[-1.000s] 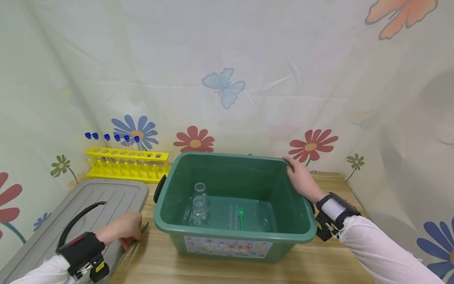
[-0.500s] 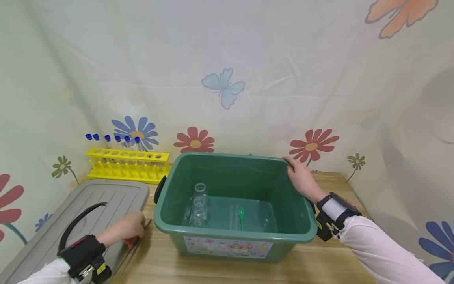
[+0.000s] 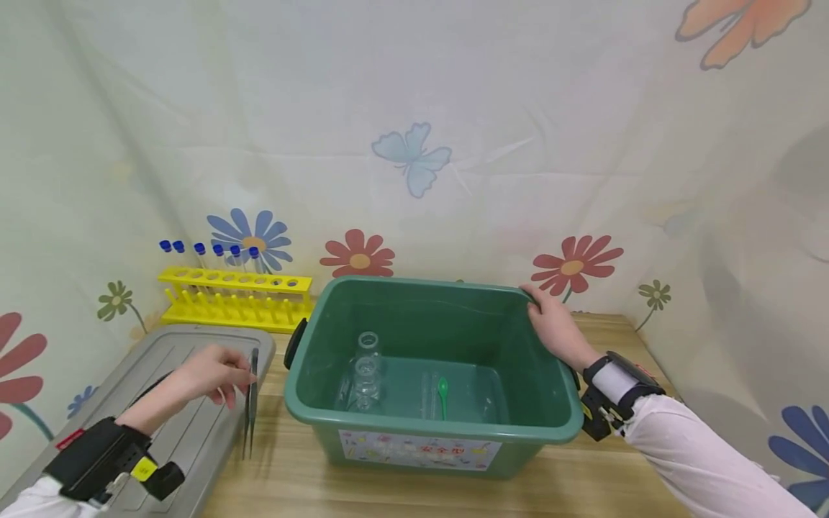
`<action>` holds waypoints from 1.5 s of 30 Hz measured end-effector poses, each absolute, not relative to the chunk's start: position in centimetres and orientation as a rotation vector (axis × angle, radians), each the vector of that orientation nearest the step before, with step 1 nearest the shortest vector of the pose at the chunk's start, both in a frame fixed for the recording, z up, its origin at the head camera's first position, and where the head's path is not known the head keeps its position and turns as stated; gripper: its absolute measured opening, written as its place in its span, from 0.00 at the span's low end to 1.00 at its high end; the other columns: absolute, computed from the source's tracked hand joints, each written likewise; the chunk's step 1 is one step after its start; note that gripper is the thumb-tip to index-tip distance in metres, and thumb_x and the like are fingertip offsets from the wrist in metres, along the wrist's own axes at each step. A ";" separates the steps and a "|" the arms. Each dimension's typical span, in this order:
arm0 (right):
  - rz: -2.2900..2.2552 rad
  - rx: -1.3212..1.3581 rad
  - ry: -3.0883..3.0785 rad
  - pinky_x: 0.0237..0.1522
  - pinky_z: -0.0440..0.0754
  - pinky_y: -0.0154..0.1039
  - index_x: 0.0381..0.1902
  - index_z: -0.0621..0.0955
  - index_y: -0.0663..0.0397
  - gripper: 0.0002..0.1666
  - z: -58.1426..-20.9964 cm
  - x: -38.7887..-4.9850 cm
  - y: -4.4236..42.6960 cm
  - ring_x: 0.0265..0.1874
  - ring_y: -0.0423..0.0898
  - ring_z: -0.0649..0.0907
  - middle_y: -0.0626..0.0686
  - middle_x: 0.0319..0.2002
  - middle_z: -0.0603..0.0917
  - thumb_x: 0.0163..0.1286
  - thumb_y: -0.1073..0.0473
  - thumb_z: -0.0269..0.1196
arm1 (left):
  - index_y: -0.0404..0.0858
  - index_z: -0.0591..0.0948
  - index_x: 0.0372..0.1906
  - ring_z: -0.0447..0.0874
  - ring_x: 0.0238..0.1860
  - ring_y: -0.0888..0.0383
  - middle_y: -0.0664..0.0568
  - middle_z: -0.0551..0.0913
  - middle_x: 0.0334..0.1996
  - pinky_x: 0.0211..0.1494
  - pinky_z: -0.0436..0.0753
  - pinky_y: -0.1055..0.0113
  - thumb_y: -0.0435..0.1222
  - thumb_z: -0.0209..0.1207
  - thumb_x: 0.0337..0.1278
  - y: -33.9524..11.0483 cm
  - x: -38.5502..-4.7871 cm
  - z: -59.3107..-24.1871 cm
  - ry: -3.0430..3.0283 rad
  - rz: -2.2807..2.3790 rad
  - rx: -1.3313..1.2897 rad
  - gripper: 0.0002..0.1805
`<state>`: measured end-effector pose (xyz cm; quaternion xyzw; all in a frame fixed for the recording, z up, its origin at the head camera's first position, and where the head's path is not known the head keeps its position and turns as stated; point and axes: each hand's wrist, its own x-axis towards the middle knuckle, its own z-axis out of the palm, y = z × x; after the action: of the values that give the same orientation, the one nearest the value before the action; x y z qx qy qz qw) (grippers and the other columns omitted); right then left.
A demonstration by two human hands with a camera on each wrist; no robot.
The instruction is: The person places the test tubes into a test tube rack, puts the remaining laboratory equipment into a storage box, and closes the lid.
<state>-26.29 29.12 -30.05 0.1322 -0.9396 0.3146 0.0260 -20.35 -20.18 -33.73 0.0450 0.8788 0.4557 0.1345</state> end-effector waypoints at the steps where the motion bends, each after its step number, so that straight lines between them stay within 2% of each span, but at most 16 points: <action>1: 0.963 0.404 -2.907 0.18 0.66 0.37 0.65 0.58 0.68 0.24 -30.1 -26.3 29.2 0.14 0.47 0.66 0.56 0.26 0.71 0.72 0.65 0.42 | 0.31 0.76 0.25 0.77 0.15 0.53 0.46 0.78 0.19 0.18 0.75 0.65 0.32 0.57 0.54 -20.2 -20.4 -33.2 2.550 1.329 0.132 0.08; 10: 0.954 0.375 -2.914 0.16 0.66 0.37 0.64 0.58 0.68 0.24 -30.2 -26.3 29.4 0.14 0.47 0.67 0.56 0.24 0.70 0.72 0.66 0.43 | 0.28 0.78 0.34 0.78 0.20 0.51 0.46 0.79 0.24 0.23 0.75 0.66 0.37 0.58 0.56 -19.5 -20.3 -27.5 2.484 1.487 0.218 0.13; 14: 0.953 0.389 -2.912 0.17 0.66 0.37 0.64 0.58 0.68 0.25 -30.2 -26.4 29.4 0.14 0.48 0.67 0.55 0.21 0.67 0.72 0.66 0.43 | 0.28 0.78 0.35 0.79 0.21 0.49 0.44 0.80 0.25 0.24 0.76 0.67 0.38 0.59 0.56 -18.5 -20.6 -25.4 2.530 1.515 0.280 0.13; 27: 0.970 0.417 -2.900 0.17 0.66 0.36 0.64 0.58 0.69 0.24 -30.1 -26.7 29.1 0.15 0.47 0.68 0.55 0.24 0.69 0.72 0.66 0.43 | 0.27 0.77 0.32 0.81 0.23 0.49 0.40 0.80 0.25 0.30 0.79 0.67 0.34 0.58 0.56 -11.9 -22.7 -20.0 2.526 1.603 0.355 0.11; 31: 0.977 0.427 -2.901 0.17 0.66 0.36 0.64 0.58 0.70 0.24 -30.0 -26.7 29.0 0.14 0.47 0.68 0.55 0.25 0.70 0.73 0.65 0.43 | 0.26 0.77 0.34 0.82 0.25 0.49 0.39 0.79 0.25 0.35 0.80 0.62 0.32 0.58 0.55 -9.7 -23.1 -19.5 2.437 1.663 0.401 0.09; 35: 0.968 0.423 -2.901 0.17 0.65 0.37 0.64 0.58 0.69 0.24 -29.9 -26.7 29.1 0.14 0.47 0.66 0.56 0.25 0.69 0.73 0.65 0.42 | 0.26 0.78 0.32 0.82 0.25 0.48 0.39 0.80 0.24 0.35 0.79 0.61 0.30 0.58 0.54 -7.1 -23.9 -19.6 2.351 1.717 0.428 0.07; 41: 0.983 0.417 -2.901 0.18 0.67 0.36 0.65 0.58 0.68 0.25 -30.1 -26.6 29.3 0.15 0.48 0.69 0.60 0.31 0.73 0.72 0.67 0.43 | 0.25 0.79 0.25 0.82 0.25 0.48 0.39 0.79 0.20 0.35 0.79 0.66 0.28 0.57 0.53 -2.9 -25.3 -21.4 2.280 1.705 0.456 0.07; 45: 1.000 0.415 -2.898 0.18 0.68 0.36 0.65 0.58 0.68 0.25 -30.1 -26.6 29.3 0.16 0.48 0.70 0.63 0.36 0.74 0.71 0.67 0.43 | 0.25 0.76 0.21 0.82 0.26 0.47 0.38 0.79 0.21 0.35 0.79 0.62 0.26 0.57 0.53 -0.3 -26.0 -23.1 2.174 1.737 0.451 0.09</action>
<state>-26.59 29.30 -30.15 0.1340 -0.9365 0.3232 0.0239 -25.98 -0.32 -23.13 0.1580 0.7612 0.6081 0.1605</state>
